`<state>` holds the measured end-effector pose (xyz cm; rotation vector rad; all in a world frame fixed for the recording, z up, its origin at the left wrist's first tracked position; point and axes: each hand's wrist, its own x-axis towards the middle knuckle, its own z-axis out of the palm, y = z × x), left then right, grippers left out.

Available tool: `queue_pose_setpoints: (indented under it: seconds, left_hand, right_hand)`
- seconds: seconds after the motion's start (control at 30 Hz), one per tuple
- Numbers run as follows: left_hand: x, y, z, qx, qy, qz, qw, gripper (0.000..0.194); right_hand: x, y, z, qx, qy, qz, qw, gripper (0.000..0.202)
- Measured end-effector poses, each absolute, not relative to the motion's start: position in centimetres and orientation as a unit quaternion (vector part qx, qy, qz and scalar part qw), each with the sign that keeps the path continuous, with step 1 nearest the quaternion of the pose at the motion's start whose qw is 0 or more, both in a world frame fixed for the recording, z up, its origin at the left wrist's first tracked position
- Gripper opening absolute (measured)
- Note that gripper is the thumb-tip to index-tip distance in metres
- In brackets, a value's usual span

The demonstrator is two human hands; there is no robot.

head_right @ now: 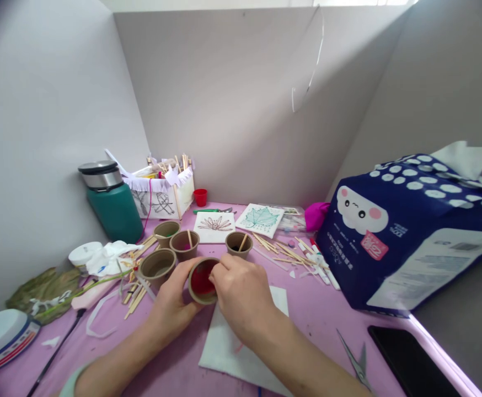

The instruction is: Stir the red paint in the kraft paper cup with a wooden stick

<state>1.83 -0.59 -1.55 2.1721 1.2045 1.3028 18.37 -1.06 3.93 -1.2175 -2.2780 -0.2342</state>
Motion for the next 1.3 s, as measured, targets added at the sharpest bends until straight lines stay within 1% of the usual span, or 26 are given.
queue_pose_setpoints:
  seconds: [0.2, 0.27, 0.4, 0.47, 0.53, 0.6, 0.67, 0.73, 0.87, 0.93, 1.1, 1.17, 1.3]
  left_hand:
    - [1.74, -0.64, -1.61, 0.759, 0.426, 0.462, 0.172, 0.049]
    - [1.79, -0.68, -1.63, 0.757, 0.425, 0.464, 0.175, 0.049]
    - [1.89, -0.7, -1.66, 0.753, 0.427, 0.467, 0.181, 0.051]
    - [1.93, -0.68, -1.67, 0.751, 0.43, 0.468, 0.181, 0.051]
    - [1.96, -0.67, -1.66, 0.749, 0.433, 0.468, 0.178, 0.05]
    - [1.99, -0.67, -1.65, 0.75, 0.434, 0.467, 0.177, 0.05]
    - [1.99, -0.69, -1.65, 0.753, 0.432, 0.464, 0.177, 0.051]
    - [1.99, -0.72, -1.69, 0.753, 0.432, 0.466, 0.171, 0.051]
    - [1.96, -0.74, -1.82, 0.754, 0.433, 0.468, 0.159, 0.047]
    - [1.94, -0.73, -1.83, 0.758, 0.43, 0.465, 0.155, 0.048]
    - [1.94, -0.67, -1.69, 0.761, 0.426, 0.464, 0.158, 0.052]
    - [1.93, -0.64, -1.65, 0.76, 0.426, 0.465, 0.155, 0.049]
    - [1.95, -0.64, -1.68, 0.758, 0.426, 0.472, 0.144, 0.045]
  right_hand:
    - [18.67, -0.95, 4.07, -0.445, -0.854, -0.038, 0.266, 0.013]
    - [18.84, -0.96, 4.14, -0.444, -0.855, -0.076, 0.257, 0.015]
    - [18.73, -1.19, 4.01, -0.458, -0.851, -0.149, 0.209, 0.02]
    - [18.49, -1.33, 3.89, -0.445, -0.858, -0.131, 0.221, 0.019]
    - [18.33, -1.39, 3.81, -0.433, -0.856, -0.109, 0.26, 0.018]
    - [18.34, -1.36, 3.82, -0.438, -0.845, -0.116, 0.284, 0.019]
    - [18.45, -1.32, 3.91, -0.448, -0.843, -0.133, 0.267, 0.02]
    - [18.48, -1.36, 4.03, -0.452, -0.851, -0.113, 0.242, 0.02]
    - [18.27, -1.45, 4.06, -0.461, -0.847, -0.054, 0.259, 0.014]
    - [18.28, -1.33, 3.95, -0.457, -0.849, -0.072, 0.256, 0.015]
    - [18.55, -1.08, 3.69, -0.459, -0.835, -0.169, 0.253, 0.024]
    - [18.44, -1.22, 3.69, -0.449, -0.843, -0.151, 0.254, 0.023]
    - [18.24, -1.4, 3.73, -0.443, -0.855, -0.056, 0.264, 0.014]
